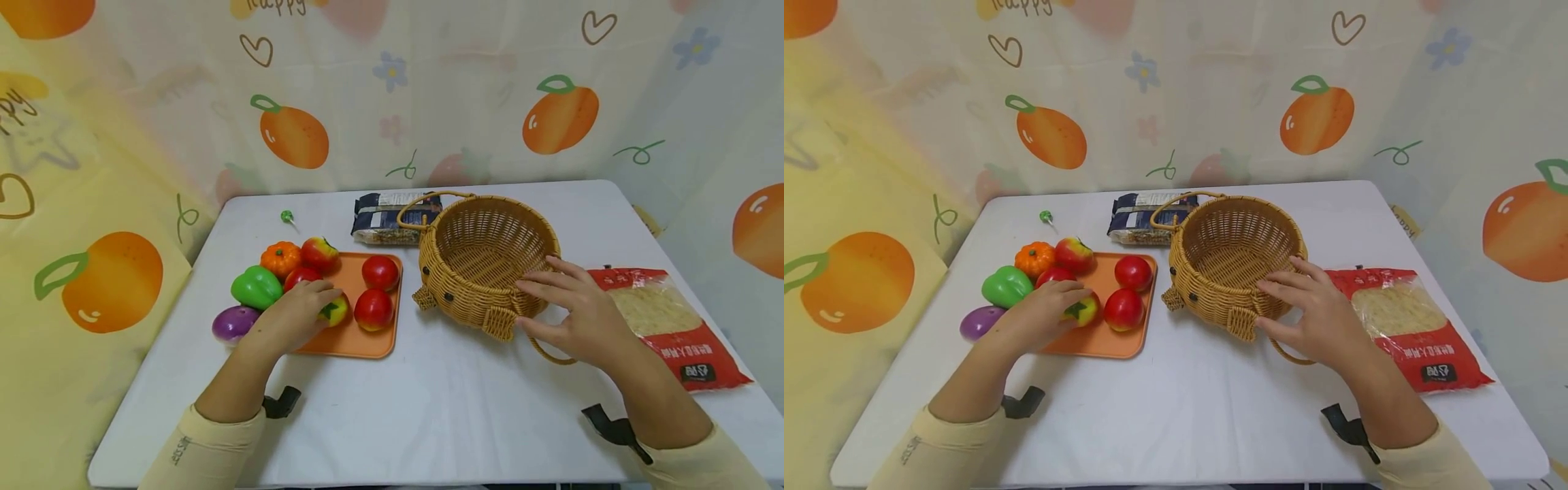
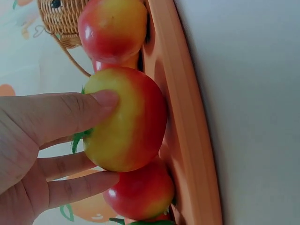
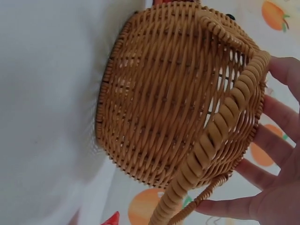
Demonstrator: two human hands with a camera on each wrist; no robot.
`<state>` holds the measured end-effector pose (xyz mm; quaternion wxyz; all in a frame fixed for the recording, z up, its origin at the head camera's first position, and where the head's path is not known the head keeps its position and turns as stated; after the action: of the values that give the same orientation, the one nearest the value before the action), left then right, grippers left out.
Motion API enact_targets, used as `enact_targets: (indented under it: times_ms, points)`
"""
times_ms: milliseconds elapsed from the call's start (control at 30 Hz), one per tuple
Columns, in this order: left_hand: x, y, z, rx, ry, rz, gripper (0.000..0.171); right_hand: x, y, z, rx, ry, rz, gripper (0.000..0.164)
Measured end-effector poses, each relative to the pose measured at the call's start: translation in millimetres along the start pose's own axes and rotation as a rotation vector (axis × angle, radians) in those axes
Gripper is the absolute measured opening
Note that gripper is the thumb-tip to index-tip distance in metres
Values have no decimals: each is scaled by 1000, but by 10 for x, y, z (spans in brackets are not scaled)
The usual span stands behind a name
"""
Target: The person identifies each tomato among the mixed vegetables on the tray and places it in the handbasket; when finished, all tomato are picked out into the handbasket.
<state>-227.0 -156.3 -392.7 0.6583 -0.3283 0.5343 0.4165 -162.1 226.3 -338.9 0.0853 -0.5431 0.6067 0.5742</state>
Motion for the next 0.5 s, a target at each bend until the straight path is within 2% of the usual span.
enact_targets:
  times_ms: [200, 333, 500]
  points:
    - [-119, -56, -3, 36, -39, 65, 54, 16, -22, -2, -4, -5, 0, 54]
    - [-268, -53, 31, 65, -78, 119, 58, 12, -28, -27, -18, -5, -5, 55]
    - [-486, 18, 124, 99, -103, 173, 64, 27, -22, -67, -17, -6, -41, 56]
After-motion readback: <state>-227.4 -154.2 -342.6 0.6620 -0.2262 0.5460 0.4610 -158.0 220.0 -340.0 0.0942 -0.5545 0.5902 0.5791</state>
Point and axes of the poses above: each hand's wrist, its own y-axis towards the middle knuckle, its own x-axis out of the palm, z = x × y, the point moved 7 cm from there along y, towards the middle knuckle, and after that the axes turned 10 degrees about z, right-handed, at the moved point
